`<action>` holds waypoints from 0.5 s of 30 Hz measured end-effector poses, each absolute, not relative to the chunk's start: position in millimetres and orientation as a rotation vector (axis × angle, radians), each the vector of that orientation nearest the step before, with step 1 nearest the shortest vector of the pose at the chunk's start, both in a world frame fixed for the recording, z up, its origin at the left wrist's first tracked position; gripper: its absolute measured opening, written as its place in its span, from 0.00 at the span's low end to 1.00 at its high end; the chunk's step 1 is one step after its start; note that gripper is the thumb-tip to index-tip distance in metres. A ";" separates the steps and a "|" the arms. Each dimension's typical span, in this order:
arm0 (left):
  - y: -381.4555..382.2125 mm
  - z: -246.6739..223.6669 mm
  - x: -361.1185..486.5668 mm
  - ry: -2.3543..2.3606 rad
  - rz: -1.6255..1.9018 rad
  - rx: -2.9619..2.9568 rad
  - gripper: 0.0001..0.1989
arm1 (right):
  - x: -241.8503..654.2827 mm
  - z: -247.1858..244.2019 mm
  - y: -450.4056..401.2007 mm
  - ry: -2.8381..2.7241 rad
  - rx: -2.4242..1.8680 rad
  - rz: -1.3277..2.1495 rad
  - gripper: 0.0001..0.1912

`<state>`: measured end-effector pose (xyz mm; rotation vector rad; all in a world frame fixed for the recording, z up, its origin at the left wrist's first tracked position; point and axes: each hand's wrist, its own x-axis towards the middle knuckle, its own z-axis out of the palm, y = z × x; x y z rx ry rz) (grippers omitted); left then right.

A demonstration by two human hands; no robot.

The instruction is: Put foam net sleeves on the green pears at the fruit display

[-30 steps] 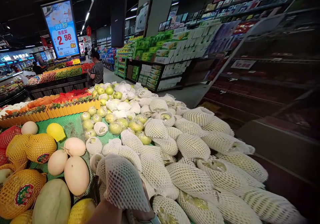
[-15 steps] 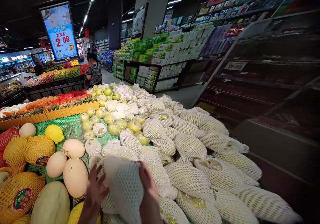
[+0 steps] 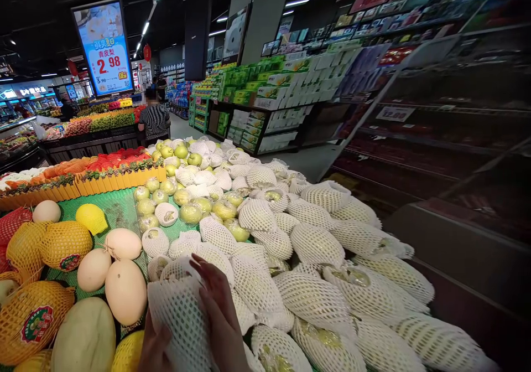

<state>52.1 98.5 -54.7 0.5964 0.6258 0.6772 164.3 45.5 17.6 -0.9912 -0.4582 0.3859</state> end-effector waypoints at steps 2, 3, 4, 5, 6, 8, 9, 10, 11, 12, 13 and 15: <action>99.5 -61.3 52.9 0.690 0.737 0.546 0.38 | 151.9 8.9 47.9 -0.433 -0.976 0.312 0.22; 100.1 -63.7 52.6 0.711 0.764 0.557 0.37 | 145.8 3.4 47.5 -0.468 -1.002 0.294 0.24; 100.8 -65.3 51.9 0.731 0.784 0.579 0.38 | 140.5 -2.8 46.3 -0.528 -1.047 0.296 0.26; 101.4 -66.0 50.9 0.751 0.789 0.606 0.39 | 136.4 -9.5 44.3 -0.606 -1.104 0.326 0.27; 101.8 -65.9 49.8 0.767 0.778 0.634 0.41 | 133.7 -16.5 41.9 -0.685 -1.160 0.361 0.28; 101.2 -63.8 48.4 0.753 0.749 0.696 0.45 | 132.5 -29.3 37.1 -0.796 -1.240 0.398 0.29; 100.4 -62.1 48.4 0.725 0.741 0.725 0.46 | 133.4 -34.1 35.3 -0.821 -1.257 0.392 0.29; 99.4 -59.9 49.1 0.688 0.743 0.753 0.47 | 134.9 -37.1 34.0 -0.835 -1.263 0.375 0.29; 98.7 -57.2 50.2 0.651 0.762 0.778 0.48 | 136.5 -38.4 33.2 -0.849 -1.262 0.352 0.29; 98.8 -53.8 51.7 0.620 0.796 0.801 0.48 | 138.0 -37.8 32.8 -0.869 -1.252 0.338 0.29; 100.3 -49.3 53.1 0.592 0.834 0.828 0.49 | 139.3 -35.9 32.8 -0.902 -1.234 0.347 0.30; 109.6 -36.4 55.1 0.559 0.890 0.980 0.51 | 141.9 -30.8 33.2 -0.958 -1.176 0.409 0.32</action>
